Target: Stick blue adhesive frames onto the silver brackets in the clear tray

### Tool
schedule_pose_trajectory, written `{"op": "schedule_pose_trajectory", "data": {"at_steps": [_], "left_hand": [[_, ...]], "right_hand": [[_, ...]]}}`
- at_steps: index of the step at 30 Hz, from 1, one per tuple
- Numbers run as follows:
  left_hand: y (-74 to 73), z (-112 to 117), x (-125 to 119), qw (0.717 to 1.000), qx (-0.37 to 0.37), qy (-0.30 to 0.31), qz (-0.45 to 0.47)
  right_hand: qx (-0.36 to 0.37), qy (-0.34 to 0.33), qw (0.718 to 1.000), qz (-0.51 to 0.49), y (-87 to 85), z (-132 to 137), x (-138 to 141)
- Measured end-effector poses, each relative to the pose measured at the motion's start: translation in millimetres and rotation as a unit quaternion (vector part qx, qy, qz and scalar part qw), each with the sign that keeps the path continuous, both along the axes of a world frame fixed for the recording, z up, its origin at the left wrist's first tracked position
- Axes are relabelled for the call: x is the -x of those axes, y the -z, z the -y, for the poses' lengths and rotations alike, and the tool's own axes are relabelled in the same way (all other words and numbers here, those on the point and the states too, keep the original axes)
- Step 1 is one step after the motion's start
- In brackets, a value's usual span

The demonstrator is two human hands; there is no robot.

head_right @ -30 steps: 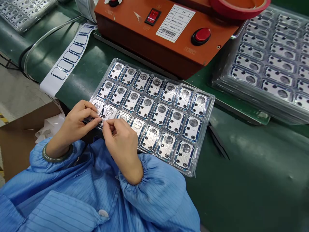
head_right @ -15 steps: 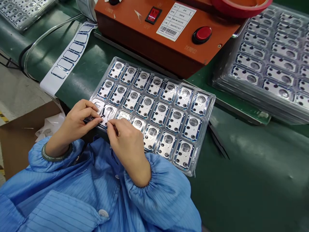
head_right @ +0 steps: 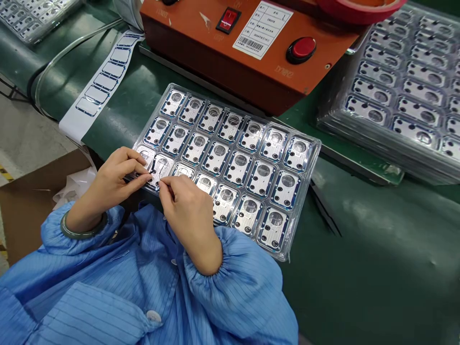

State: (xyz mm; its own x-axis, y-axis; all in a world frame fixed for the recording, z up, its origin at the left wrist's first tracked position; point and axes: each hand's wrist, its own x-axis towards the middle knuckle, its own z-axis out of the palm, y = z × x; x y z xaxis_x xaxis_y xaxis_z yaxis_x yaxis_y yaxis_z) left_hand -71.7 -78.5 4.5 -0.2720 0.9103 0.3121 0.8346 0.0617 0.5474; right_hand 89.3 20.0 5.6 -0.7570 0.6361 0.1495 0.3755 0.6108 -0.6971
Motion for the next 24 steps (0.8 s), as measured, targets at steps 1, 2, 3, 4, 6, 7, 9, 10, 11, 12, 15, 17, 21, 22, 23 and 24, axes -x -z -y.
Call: {"op": "schedule_pose_trajectory", "data": {"at_steps": [1, 2, 3, 4, 6, 7, 9, 10, 11, 12, 15, 17, 21, 22, 23, 24], "left_hand": [[-0.8, 0.0, -0.1, 1.0, 0.001, -0.001, 0.001], [-1.7, 0.1, 0.0, 1.0, 0.003, 0.0, 0.002], [-2.5, 0.2, 0.3, 1.0, 0.006, 0.002, 0.004], [-3.4, 0.3, 0.8, 1.0, 0.01, 0.007, 0.006], [-5.0, 0.6, 2.5, 1.0, 0.018, 0.019, 0.013], [-5.7, 0.7, 3.6, 0.999, 0.021, 0.025, 0.017], [-7.0, 0.7, 6.2, 0.999, 0.027, 0.036, 0.025], [-7.7, 0.5, 7.6, 0.998, 0.032, 0.041, 0.028], [-8.3, 0.3, 9.0, 0.998, 0.04, 0.046, 0.032], [-8.9, -0.1, 10.4, 0.997, 0.051, 0.052, 0.038], [-11.1, -1.8, 13.2, 0.992, 0.09, 0.07, 0.06], [-12.9, -3.3, 13.4, 0.989, 0.116, 0.067, 0.061], [-15.3, -5.4, 10.2, 0.988, 0.143, 0.044, 0.031], [-15.5, -5.4, 9.0, 0.988, 0.143, 0.041, 0.027], [-15.4, -5.0, 7.8, 0.989, 0.139, 0.038, 0.027], [-15.1, -4.2, 6.5, 0.99, 0.132, 0.034, 0.029]], "right_hand": [[-0.005, 0.0, 1.0, 0.002, 0.4, 0.1, 0.0], [-0.009, 0.0, 1.0, 0.004, 0.7, 0.2, 0.0], [-0.012, 0.0, 1.0, 0.006, 0.9, 0.4, 0.1], [-0.013, 0.0, 1.0, 0.007, 0.9, 0.6, 0.3], [-0.014, -0.001, 1.0, 0.01, 0.6, 0.8, 0.7], [-0.014, -0.001, 1.0, 0.012, 0.3, 0.9, 1.0], [-0.012, 0.0, 1.0, 0.019, -0.5, 1.2, 1.6], [-0.011, 0.002, 1.0, 0.024, -0.8, 1.5, 1.8], [-0.011, 0.005, 1.0, 0.028, -1.2, 1.8, 2.1], [-0.012, 0.006, 0.999, 0.034, -1.5, 2.1, 2.4], [-0.018, 0.008, 0.998, 0.055, -3.0, 3.1, 3.3], [-0.023, 0.01, 0.997, 0.071, -4.2, 3.5, 4.2], [-0.018, 0.009, 0.997, 0.078, -5.0, 3.0, 5.9], [-0.015, 0.008, 0.997, 0.071, -4.5, 2.8, 5.8], [-0.011, 0.009, 0.998, 0.059, -3.7, 2.8, 5.5], [-0.008, 0.011, 0.999, 0.044, -2.7, 2.9, 4.9]]}}
